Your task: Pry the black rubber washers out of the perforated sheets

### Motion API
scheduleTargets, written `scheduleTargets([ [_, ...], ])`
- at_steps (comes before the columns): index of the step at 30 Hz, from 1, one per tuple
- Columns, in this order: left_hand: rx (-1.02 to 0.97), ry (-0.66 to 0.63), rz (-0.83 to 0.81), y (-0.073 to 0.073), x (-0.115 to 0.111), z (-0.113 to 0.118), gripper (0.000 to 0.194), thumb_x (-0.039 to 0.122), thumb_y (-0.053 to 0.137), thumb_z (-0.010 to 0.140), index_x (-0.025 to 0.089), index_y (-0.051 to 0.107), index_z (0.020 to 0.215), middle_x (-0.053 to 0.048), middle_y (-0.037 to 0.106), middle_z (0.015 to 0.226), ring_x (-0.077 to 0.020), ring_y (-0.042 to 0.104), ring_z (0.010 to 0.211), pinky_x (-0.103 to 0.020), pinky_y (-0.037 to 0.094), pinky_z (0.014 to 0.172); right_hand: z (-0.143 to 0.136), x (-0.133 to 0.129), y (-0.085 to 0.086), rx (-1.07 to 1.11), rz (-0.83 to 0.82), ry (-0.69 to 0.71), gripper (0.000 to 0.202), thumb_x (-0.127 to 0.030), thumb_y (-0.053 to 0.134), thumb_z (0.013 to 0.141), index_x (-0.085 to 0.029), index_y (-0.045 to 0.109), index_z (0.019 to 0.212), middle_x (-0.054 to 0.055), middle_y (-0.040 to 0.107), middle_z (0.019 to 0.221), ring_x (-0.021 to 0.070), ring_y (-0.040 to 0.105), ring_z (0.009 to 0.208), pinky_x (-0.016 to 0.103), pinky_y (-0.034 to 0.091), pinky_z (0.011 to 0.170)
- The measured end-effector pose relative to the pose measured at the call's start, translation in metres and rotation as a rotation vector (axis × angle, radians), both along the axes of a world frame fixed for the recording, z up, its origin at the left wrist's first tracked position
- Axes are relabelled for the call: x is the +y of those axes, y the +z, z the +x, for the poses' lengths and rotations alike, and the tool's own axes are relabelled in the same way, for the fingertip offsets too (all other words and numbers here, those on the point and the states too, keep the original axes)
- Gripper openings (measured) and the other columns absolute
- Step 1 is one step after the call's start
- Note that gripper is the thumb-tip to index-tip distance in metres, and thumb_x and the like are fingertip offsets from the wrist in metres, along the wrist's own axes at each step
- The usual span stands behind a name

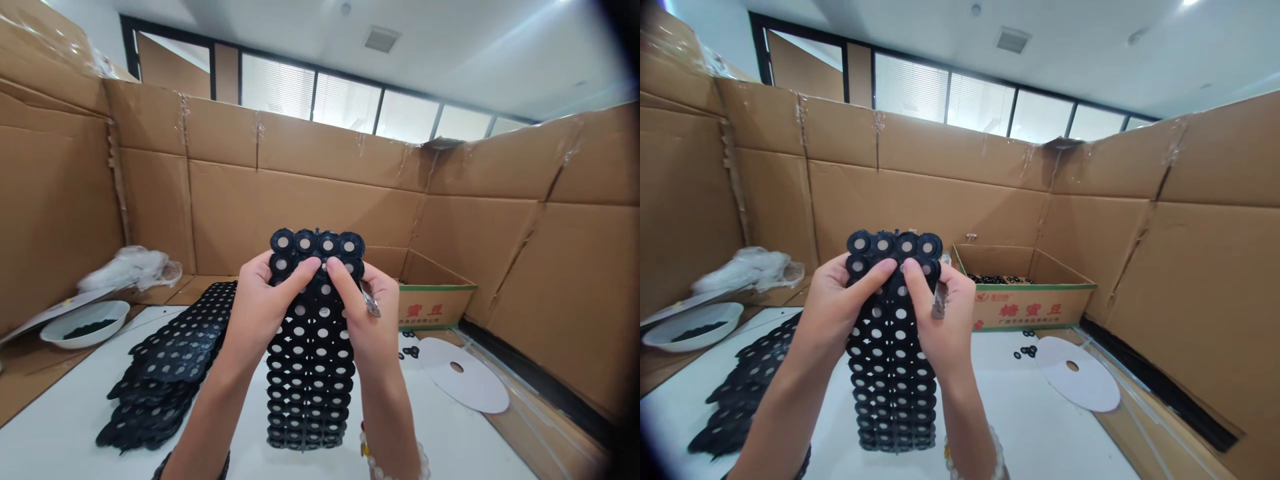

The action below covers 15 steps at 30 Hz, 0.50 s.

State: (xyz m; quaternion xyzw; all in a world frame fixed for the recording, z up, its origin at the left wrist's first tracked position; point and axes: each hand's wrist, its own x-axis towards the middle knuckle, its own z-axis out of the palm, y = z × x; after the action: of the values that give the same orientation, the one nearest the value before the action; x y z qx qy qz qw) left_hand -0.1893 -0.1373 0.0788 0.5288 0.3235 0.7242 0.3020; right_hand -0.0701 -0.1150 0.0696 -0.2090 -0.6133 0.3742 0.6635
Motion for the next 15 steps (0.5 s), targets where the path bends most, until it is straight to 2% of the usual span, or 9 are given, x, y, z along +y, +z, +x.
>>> scheduleTargets([
  [4, 0.013, -0.021, 0.02, 0.004, -0.005, -0.001, 0.019, 0.025, 0.087, 0.066, 0.02, 0.071, 0.074, 0.002, 0.072, 0.076, -0.0116, 0.064, 0.068, -0.015, 0.05, 0.062, -0.002, -0.003, 0.0, 0.016, -0.006, 0.017, 0.032, -0.043, 0.063, 0.086, -0.019, 0.056, 0.065, -0.002, 0.047, 0.064, 0.0111, 0.042, 0.064, 0.024, 0.037, 0.059],
  [8, 0.031, -0.077, 0.024, 0.006, -0.01, -0.006, 0.02, 0.019, 0.087, 0.065, 0.022, 0.073, 0.079, 0.002, 0.074, 0.081, -0.0123, 0.067, 0.073, -0.014, 0.052, 0.065, -0.006, -0.009, 0.002, 0.015, 0.056, -0.014, 0.038, -0.038, 0.061, 0.088, -0.018, 0.047, 0.059, -0.003, 0.043, 0.059, 0.0091, 0.038, 0.058, 0.022, 0.033, 0.054],
  [15, 0.03, -0.029, 0.034, 0.01, -0.02, -0.003, 0.021, 0.017, 0.089, 0.062, 0.021, 0.072, 0.074, 0.004, 0.073, 0.075, -0.0103, 0.066, 0.068, -0.011, 0.053, 0.061, -0.008, -0.016, 0.002, 0.024, 0.152, -0.075, 0.038, -0.033, 0.06, 0.088, -0.017, 0.043, 0.058, -0.005, 0.04, 0.055, 0.0064, 0.036, 0.053, 0.02, 0.03, 0.049],
])
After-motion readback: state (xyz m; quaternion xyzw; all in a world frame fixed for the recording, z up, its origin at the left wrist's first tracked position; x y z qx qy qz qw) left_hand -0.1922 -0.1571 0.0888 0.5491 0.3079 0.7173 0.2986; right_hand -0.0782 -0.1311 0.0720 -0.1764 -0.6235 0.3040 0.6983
